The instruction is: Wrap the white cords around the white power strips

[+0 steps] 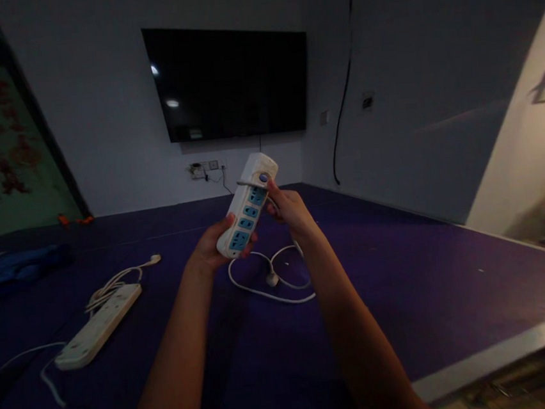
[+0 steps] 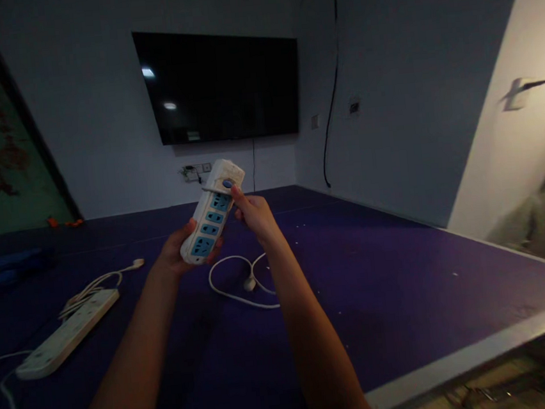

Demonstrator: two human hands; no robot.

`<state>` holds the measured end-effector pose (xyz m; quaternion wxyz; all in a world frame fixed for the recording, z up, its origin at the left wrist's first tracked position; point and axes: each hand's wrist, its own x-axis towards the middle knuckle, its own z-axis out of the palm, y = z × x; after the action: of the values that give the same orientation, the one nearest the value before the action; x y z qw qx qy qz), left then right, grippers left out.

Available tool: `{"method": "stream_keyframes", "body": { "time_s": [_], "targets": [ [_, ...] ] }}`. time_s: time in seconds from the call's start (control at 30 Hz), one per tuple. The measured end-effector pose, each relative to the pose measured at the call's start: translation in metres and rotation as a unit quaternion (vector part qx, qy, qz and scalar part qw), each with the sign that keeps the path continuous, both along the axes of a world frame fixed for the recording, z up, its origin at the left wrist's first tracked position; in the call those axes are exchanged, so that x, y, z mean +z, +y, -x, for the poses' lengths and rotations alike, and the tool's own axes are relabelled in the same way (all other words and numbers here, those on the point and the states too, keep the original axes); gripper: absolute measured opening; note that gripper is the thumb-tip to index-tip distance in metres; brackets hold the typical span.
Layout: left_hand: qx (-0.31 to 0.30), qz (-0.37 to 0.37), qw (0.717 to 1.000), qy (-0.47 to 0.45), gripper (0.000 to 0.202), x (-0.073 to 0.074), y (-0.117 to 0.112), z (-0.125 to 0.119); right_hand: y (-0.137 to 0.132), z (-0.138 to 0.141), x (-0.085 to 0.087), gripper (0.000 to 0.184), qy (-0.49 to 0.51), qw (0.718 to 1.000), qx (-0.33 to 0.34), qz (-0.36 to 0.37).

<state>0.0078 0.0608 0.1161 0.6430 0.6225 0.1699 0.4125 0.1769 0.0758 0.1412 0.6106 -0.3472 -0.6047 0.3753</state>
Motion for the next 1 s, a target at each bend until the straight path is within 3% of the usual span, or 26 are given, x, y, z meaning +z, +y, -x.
{"method": "stream_keyframes", "body": {
  "time_s": [0.07, 0.2, 0.37, 0.53, 0.73, 1.0],
  "targets": [
    [0.043, -0.005, 0.999, 0.005, 0.055, 0.006, -0.005, 0.001, -0.001, -0.001, 0.001, 0.063, -0.009, 1.0, 0.017, 0.005],
    [0.185, -0.028, 0.982, 0.035, 0.045, 0.019, -0.017, 0.007, -0.005, -0.005, 0.005, 0.069, -0.047, 0.999, 0.008, 0.024],
    [0.304, -0.08, 0.948, 0.054, 0.04, 0.028, -0.025, 0.018, -0.012, -0.007, 0.009, 0.083, -0.079, 0.996, 0.0, 0.031],
    [0.393, -0.177, 0.896, 0.103, 0.043, 0.028, -0.02, 0.016, -0.017, -0.002, 0.01, 0.088, -0.095, 0.995, -0.032, 0.004],
    [0.463, -0.33, 0.805, 0.169, 0.054, 0.019, -0.008, 0.009, -0.018, 0.001, 0.009, 0.093, -0.084, 0.995, -0.05, 0.004],
    [0.557, -0.469, 0.626, 0.278, 0.05, 0.011, -0.008, -0.002, -0.016, 0.003, 0.009, 0.088, -0.065, 0.997, -0.045, 0.025]
  ]
}}
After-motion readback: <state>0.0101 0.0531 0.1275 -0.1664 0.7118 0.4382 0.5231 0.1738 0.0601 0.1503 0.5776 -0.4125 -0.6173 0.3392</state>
